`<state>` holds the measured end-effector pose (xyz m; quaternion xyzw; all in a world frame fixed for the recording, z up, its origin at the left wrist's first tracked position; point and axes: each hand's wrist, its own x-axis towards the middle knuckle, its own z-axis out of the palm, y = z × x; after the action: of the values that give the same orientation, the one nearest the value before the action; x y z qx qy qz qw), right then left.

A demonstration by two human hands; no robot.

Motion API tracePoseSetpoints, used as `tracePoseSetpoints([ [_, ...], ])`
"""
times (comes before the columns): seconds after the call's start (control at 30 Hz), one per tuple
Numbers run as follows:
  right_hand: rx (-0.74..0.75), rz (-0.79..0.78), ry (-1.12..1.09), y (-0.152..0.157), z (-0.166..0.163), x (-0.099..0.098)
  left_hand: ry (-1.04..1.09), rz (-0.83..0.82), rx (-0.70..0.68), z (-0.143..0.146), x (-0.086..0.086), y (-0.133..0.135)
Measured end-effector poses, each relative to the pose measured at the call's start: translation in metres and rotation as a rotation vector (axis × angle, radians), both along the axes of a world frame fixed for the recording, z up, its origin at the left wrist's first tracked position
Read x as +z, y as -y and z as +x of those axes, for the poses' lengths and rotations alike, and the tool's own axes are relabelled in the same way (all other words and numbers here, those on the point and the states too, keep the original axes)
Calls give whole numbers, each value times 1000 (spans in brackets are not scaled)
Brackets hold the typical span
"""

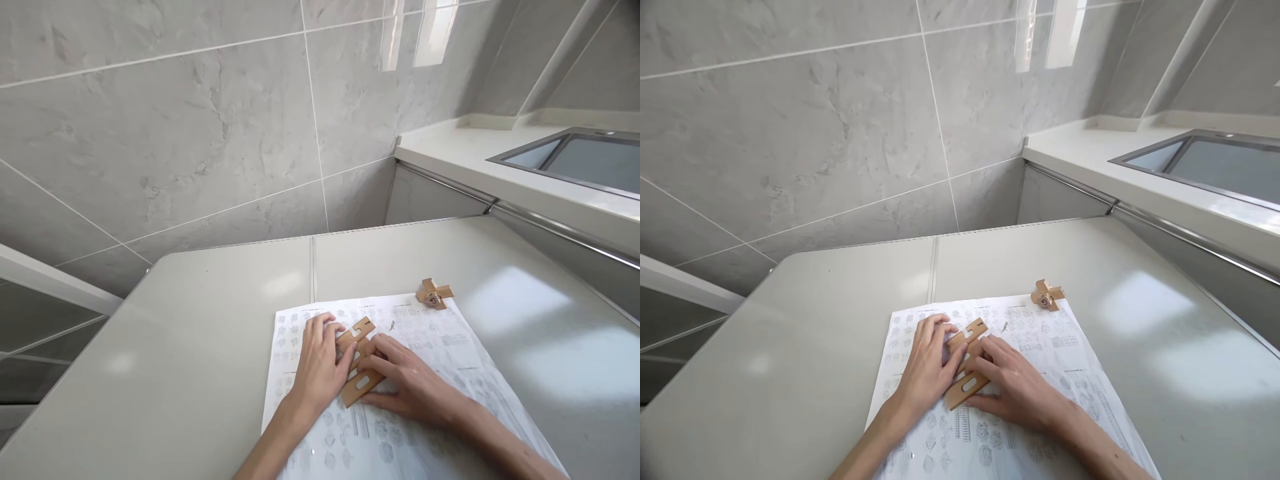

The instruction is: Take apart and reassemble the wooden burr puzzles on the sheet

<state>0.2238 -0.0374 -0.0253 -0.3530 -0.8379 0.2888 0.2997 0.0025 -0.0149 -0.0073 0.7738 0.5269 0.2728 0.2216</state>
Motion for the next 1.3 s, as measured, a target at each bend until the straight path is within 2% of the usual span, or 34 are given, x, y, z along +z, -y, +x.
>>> tracePoseSetpoints([
  [0.13, -21, -7, 50, 1, 0, -4, 44, -32, 33, 2, -3, -7],
  [0.33, 22, -31, 23, -2, 1, 2, 180, -106, 34, -4, 7, -12],
  [0.43, -39, -178, -109, -5, 5, 2, 291, -189, 63, -9, 11, -13],
  [0.6, -339, -485, -345, -8, 9, 3, 499, -399, 28, -8, 12, -8],
  [0.67, -371, -583, -435, -8, 7, 6, 550, -472, -10, -4, 11, -4],
  [0.77, -339, -714, -576, -8, 6, 11, 591, -543, -49, 3, 9, 2],
  [0.87, -384, -809, -594, -5, 7, 11, 626, -593, -84, 9, 6, 10],
  [0.97, -448, -817, -497, -1, 9, 9, 666, -636, -115, 14, 2, 17],
  [1.3, -335, -709, -467, 2, 8, -1, 740, -616, -89, 20, -1, 23],
])
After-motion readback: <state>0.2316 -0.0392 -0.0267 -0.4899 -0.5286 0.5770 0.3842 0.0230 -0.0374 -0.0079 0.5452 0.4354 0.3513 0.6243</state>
